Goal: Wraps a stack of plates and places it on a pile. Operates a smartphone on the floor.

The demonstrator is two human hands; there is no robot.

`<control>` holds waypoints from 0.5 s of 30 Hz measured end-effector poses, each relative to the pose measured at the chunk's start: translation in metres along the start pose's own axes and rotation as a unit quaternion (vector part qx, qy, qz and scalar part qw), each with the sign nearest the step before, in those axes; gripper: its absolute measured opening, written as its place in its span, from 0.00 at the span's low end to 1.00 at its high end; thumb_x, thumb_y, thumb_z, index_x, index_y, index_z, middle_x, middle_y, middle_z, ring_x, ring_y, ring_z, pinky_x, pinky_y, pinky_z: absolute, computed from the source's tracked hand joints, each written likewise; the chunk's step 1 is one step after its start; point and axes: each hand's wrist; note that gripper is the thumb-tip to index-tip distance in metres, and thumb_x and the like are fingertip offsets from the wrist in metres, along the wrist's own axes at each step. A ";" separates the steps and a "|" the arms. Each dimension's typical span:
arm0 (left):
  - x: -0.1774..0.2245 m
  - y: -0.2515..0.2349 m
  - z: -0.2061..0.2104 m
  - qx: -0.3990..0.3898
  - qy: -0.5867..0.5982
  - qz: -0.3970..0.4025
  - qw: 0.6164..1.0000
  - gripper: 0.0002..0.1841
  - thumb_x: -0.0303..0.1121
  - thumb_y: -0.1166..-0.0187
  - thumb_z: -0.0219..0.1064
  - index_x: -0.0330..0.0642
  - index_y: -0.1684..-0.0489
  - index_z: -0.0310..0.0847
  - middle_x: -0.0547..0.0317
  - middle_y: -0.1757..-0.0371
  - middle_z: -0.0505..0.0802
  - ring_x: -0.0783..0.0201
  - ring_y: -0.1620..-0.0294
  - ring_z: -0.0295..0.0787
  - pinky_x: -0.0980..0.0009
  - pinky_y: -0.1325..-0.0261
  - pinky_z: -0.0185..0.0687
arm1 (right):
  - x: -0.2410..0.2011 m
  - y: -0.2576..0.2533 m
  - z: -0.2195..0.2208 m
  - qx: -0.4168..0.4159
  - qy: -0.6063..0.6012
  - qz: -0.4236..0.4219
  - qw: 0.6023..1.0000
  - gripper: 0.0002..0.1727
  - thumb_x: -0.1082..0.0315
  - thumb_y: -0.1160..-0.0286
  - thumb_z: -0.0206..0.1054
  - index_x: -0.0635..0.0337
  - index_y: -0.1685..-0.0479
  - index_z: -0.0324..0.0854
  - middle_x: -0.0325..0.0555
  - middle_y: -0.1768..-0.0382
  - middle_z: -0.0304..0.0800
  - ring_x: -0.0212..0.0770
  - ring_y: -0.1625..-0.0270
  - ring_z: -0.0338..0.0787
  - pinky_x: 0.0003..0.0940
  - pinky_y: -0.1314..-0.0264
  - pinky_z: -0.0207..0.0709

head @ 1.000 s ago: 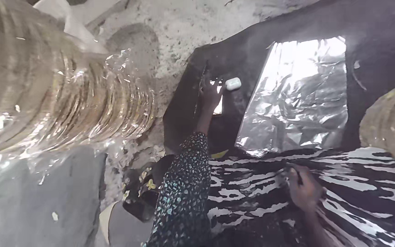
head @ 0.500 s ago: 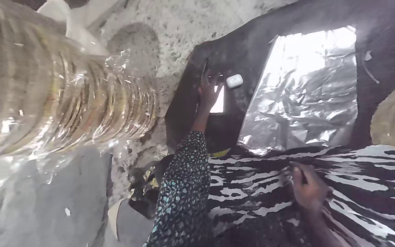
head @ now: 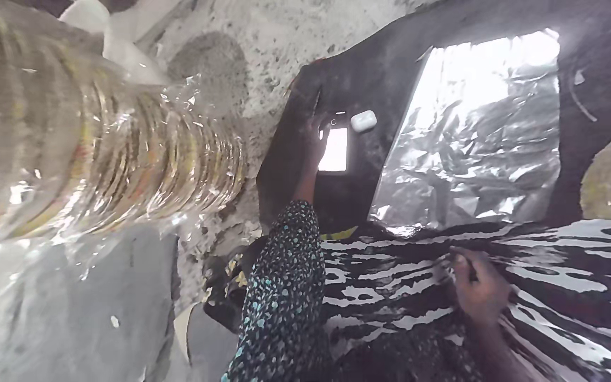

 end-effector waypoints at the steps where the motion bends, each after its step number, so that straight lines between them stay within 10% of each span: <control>1: -0.002 0.000 0.000 -0.004 -0.005 0.000 1.000 0.22 0.36 0.10 0.57 0.41 0.21 0.76 0.34 0.20 0.77 0.40 0.18 0.70 0.49 0.16 0.62 | 0.000 0.000 0.000 0.001 -0.002 0.000 1.000 0.23 0.66 0.18 0.52 0.80 0.56 0.87 0.70 0.65 0.92 0.62 0.66 0.93 0.55 0.59 0.84; 7: -0.002 0.014 -0.007 -0.028 -0.017 -0.024 0.999 0.19 0.35 0.08 0.54 0.30 0.31 0.82 0.34 0.26 0.82 0.44 0.21 0.76 0.54 0.15 0.64 | 0.002 0.001 0.000 0.008 -0.003 -0.006 1.000 0.21 0.67 0.18 0.53 0.78 0.56 0.88 0.69 0.64 0.92 0.62 0.65 0.93 0.53 0.58 0.85; 11: -0.006 0.031 -0.024 -0.043 0.000 -0.064 0.997 0.23 0.38 0.05 0.47 0.24 0.44 0.83 0.37 0.55 0.91 0.50 0.52 0.88 0.54 0.37 0.80 | 0.000 0.000 -0.001 -0.006 -0.013 0.011 1.000 0.19 0.69 0.19 0.55 0.80 0.53 0.87 0.72 0.61 0.92 0.65 0.61 0.93 0.56 0.53 0.84; 15: -0.021 0.036 -0.022 -0.039 0.038 -0.114 0.992 0.24 0.43 0.06 0.51 0.29 0.34 0.80 0.36 0.43 0.91 0.47 0.40 0.90 0.50 0.30 0.80 | 0.000 0.002 -0.004 -0.011 -0.022 0.009 1.000 0.20 0.68 0.17 0.55 0.79 0.53 0.87 0.71 0.62 0.91 0.62 0.62 0.92 0.54 0.55 0.83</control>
Point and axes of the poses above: each hand's wrist, its own y-axis away from the middle knuckle, its own z-axis out of the palm, x = y × z
